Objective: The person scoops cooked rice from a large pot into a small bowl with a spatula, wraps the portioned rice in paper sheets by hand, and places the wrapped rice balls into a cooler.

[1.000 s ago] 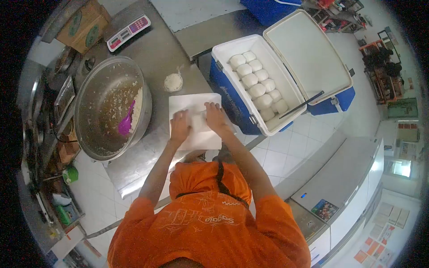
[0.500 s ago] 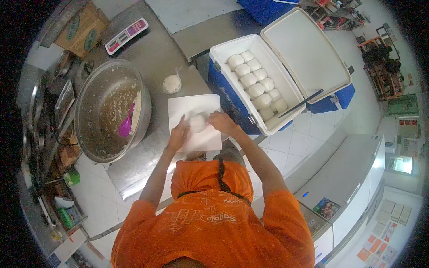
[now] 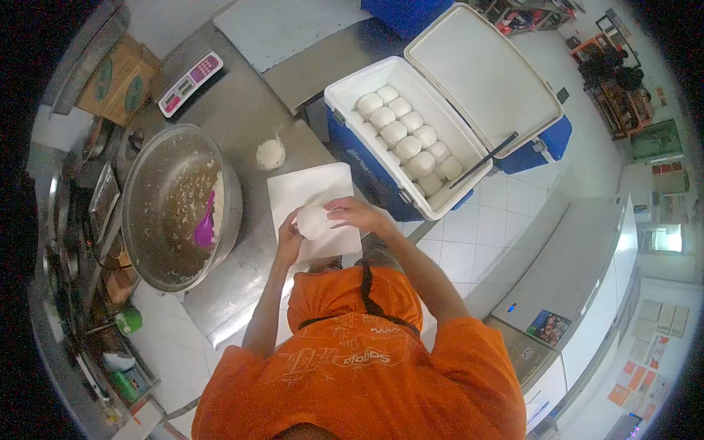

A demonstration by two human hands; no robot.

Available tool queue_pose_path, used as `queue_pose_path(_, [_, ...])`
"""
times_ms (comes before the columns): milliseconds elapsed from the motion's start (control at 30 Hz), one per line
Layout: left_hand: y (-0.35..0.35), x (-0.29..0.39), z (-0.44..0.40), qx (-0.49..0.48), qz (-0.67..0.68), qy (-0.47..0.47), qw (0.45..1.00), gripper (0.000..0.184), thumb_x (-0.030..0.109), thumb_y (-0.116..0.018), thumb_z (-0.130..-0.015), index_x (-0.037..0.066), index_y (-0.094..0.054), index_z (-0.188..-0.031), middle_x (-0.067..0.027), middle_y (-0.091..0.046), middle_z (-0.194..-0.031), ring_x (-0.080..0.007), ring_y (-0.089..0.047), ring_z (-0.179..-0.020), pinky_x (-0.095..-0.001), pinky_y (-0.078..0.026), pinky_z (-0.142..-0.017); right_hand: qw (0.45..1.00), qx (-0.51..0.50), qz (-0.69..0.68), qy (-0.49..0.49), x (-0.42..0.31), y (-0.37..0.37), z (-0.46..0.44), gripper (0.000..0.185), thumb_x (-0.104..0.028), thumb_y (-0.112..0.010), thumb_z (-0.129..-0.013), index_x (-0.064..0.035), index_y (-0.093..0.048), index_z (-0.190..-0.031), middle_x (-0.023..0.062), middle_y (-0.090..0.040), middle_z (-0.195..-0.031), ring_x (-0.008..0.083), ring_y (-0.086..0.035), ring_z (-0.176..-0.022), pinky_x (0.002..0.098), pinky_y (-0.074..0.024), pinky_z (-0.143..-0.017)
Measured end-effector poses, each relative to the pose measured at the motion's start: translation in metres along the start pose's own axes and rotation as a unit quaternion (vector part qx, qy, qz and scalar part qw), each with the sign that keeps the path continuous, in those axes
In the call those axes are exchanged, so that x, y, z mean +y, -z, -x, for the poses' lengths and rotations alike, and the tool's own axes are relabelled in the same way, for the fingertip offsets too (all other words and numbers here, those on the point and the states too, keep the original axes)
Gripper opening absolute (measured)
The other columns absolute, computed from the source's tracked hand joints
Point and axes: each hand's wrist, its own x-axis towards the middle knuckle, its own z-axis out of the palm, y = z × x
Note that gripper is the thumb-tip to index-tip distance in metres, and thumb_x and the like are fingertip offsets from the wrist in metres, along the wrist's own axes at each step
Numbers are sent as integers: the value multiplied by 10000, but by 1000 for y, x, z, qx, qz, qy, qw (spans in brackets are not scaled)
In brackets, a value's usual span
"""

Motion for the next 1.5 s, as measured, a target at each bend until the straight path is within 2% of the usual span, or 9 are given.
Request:
queue_pose_path(200, [-27,22,4,17,-176,-47,983,479,-110,-589,-856,2,-591,-1322,-84,-692,-1116,-172,-646,-994,-300,-521,-832,762,223,514,325,-23,-28,17,103,-121,-674,-902,-45,-681,-972,111,-690,-998,262,-677,-953,381,-541,-762])
queue_pose_path(333, [-46,77,-2,60,-430,-149,888,469,-115,-546,-862,1,-598,-1314,-71,-686,-984,-159,-622,-859,-320,-501,-734,941,182,265,104,-40,-22,16,197,-142,-682,-901,-52,-682,-1077,128,-696,-1035,285,-678,-924,346,-515,-780])
queue_pose_path(600, [-94,97,-59,46,-267,-328,905,393,-56,-690,-849,24,-661,-1233,-89,-623,-993,-150,-557,-789,-253,-459,-664,951,157,-261,50,-73,-43,34,379,-224,-744,-867,-16,-627,-1161,51,-659,-1082,161,-645,-944,323,-516,-785])
queue_pose_path(633, [-91,86,-62,42,-285,-326,901,305,-50,-685,-876,-5,-680,-1177,-99,-656,-1165,-169,-602,-1056,-304,-502,-882,927,168,-334,40,-74,-43,33,363,-223,-743,-869,-29,-633,-1155,46,-657,-1079,156,-644,-941,316,-515,-786])
queue_pose_path(933, [-208,69,-81,-58,123,-64,989,472,290,-432,-1057,-83,-517,-1333,-141,-574,-1311,-222,-547,-1192,-347,-437,-1000,846,362,-350,177,-123,-5,49,440,-289,-709,-906,-45,-559,-1240,60,-634,-1151,188,-600,-1043,335,-475,-916])
queue_pose_path(1033, [-257,90,-97,-68,-43,-32,996,448,316,-549,-1007,-41,-546,-1276,-129,-538,-1283,-224,-538,-1165,-355,-440,-985,842,221,-467,157,-114,43,68,486,-358,-599,-955,-84,-490,-1341,111,-576,-1289,239,-560,-1170,419,-428,-1015])
queue_pose_path(1200, [-288,44,-162,-150,-226,-65,960,444,342,-630,-961,-20,-581,-1214,-122,-523,-1224,-231,-561,-1088,-329,-465,-929,809,379,-380,239,-110,92,83,497,-320,-629,-936,-67,-505,-1346,70,-604,-1275,213,-587,-1119,393,-476,-916])
queue_pose_path(1333, [-310,29,-195,-148,-178,331,915,468,366,-617,-964,-48,-618,-1182,-157,-623,-1091,-245,-631,-994,-325,-510,-835,706,582,-362,179,-91,124,67,604,-204,-736,-870,-46,-462,-1384,84,-600,-1281,225,-589,-1132,390,-480,-922])
queue_pose_path(1500, [-296,36,-177,-109,-313,-157,930,283,146,-628,-957,18,-641,-1209,-118,-646,-1169,-229,-622,-1044,-334,-528,-813,457,866,-194,56,-32,171,-7,711,-197,-827,-801,65,-462,-1352,214,-537,-1345,374,-529,-1241,443,-433,-1027])
